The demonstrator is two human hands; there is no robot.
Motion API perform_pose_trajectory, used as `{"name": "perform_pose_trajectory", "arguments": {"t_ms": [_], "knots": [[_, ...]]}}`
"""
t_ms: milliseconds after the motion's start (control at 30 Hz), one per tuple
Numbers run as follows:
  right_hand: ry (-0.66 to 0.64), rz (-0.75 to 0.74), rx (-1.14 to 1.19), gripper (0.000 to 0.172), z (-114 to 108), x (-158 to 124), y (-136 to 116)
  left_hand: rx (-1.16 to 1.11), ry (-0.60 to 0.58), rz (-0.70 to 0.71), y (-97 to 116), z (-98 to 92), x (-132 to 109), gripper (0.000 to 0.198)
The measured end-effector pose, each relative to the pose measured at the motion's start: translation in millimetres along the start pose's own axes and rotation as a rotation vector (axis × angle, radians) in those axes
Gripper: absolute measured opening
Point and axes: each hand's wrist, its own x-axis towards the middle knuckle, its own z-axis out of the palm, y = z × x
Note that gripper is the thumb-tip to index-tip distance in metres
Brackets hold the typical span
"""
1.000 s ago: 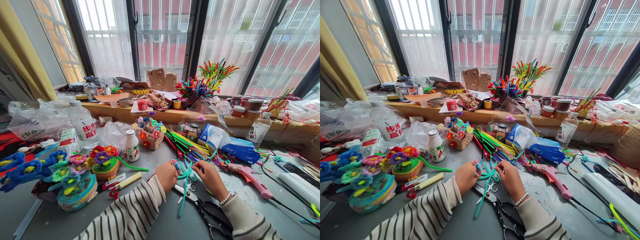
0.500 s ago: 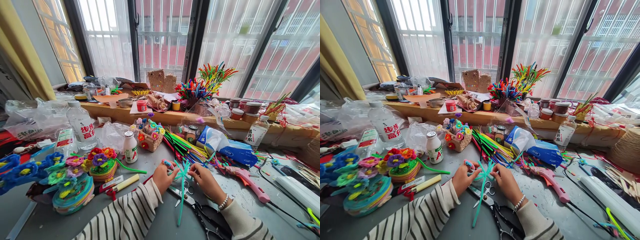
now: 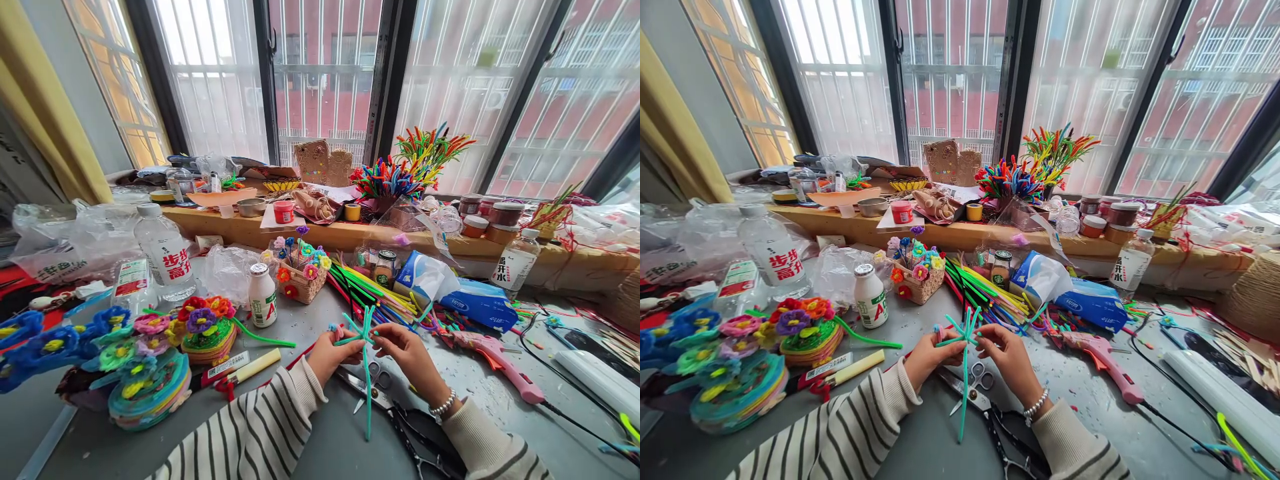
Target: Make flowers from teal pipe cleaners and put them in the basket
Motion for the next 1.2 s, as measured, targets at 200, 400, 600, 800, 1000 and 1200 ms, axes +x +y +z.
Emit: {"name": "perform_pose_trajectory", "arguments": {"t_ms": [200, 400, 600, 800, 1000, 1200], "knots": [[0.035, 0.026, -0.014, 0.023, -0.5, 0.8, 4.1, 0.23, 0.086, 0.152, 10.7, -8.9, 3.4, 0.031], [0.068, 0.033, -0.018, 0.024, 1.6, 0.7, 6.7, 1.031, 0.529, 0.428, 40.1, -49.1, 14.2, 0.038], [0.04, 0.033, -0.067, 0.023, 4.5, -0.6, 7.8, 1.586, 0.642, 0.187, 45.3, -65.3, 29.9, 0.03], [0.031, 0.028, -0.105, 0.023, 4.3, 0.3, 8.5, 1.629, 0.657, 0.207, 44.4, -70.5, 34.1, 0.031], [0.031, 0.056, -0.112, 0.028, 4.4, 0.6, 4.6, 1.655, 0.656, 0.198, 43.9, -71.6, 34.8, 0.032], [0.028, 0.054, -0.117, 0.025, 4.8, -0.6, 6.2, 1.686, 0.63, 0.187, 42.7, -67.8, 33.5, 0.032]]}}
